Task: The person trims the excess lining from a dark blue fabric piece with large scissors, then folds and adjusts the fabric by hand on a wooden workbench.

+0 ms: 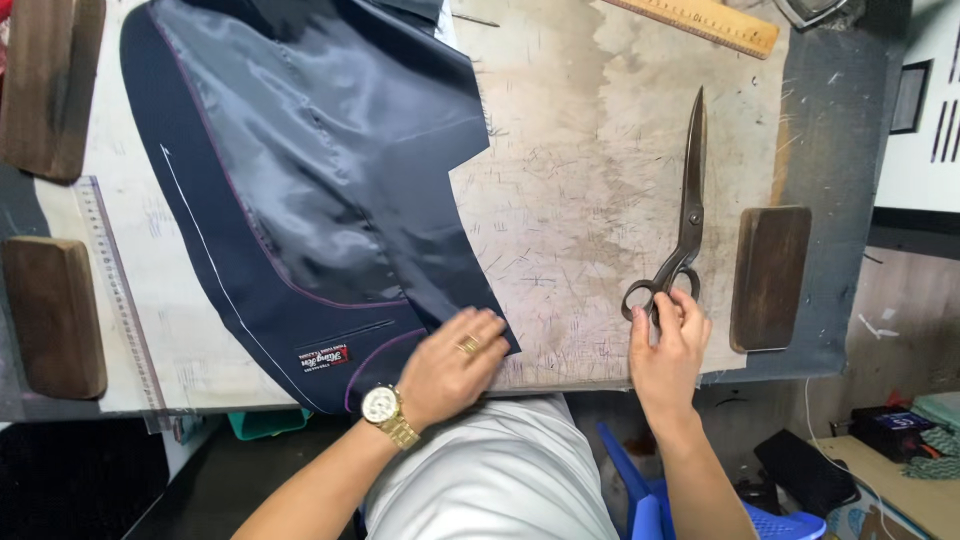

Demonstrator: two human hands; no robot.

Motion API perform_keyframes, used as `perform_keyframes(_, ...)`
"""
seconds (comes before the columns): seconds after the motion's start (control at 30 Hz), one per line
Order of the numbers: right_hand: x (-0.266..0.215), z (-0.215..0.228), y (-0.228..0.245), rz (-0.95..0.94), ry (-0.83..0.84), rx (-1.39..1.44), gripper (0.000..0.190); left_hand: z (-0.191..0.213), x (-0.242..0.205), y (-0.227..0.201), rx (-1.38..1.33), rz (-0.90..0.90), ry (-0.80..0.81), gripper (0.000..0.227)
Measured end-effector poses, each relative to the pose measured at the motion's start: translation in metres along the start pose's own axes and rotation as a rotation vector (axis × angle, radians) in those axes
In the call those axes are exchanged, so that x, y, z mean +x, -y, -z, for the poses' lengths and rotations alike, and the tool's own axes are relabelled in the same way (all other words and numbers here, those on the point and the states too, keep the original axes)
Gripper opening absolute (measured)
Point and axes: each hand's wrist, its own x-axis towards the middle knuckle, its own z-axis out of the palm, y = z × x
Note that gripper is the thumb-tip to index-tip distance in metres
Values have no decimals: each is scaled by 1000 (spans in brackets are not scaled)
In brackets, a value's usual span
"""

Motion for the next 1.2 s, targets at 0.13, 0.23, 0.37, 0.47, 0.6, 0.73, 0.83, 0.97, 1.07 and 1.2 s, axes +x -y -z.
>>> perform_keyframes(0.13, 17, -6, -12, -142, 28, 102, 34, 23, 33, 34, 116, 99, -193, 19)
perform_keyframes(0.23, 34, 12, 8, -388, 131, 396, 48, 27, 47, 48, 264, 211, -193, 20)
perform_keyframes(0.37, 35, 31, 43, -794, 349, 975, 33, 17, 51, 37, 302, 286, -123, 36)
perform_keyframes(0.47, 19, 29, 46, -843, 696, 981, 19, 20, 54, 33, 274, 305, -86, 38)
perform_keyframes(0.6, -17, 14, 66, -585, 1161, 974, 54, 21, 55, 33, 230, 273, -145, 23)
perform_keyframes(0.73, -15, 19, 101, -522, 1277, 861, 56, 21, 48, 32, 146, 265, -189, 18)
perform_keyframes(0.83, -9, 27, 115, -567, 1317, 780, 53, 21, 45, 33, 97, 264, -213, 14)
perform_keyframes(0.97, -2, 30, 125, -523, 1337, 622, 67, 19, 45, 33, 127, 276, -197, 17)
perform_keyframes(1.07, -6, 24, 125, -539, 1321, 648, 63, 18, 44, 34, 163, 275, -192, 17)
perform_keyframes(1.2, -16, 18, 121, -560, 1290, 625, 61, 17, 44, 34, 172, 270, -179, 15)
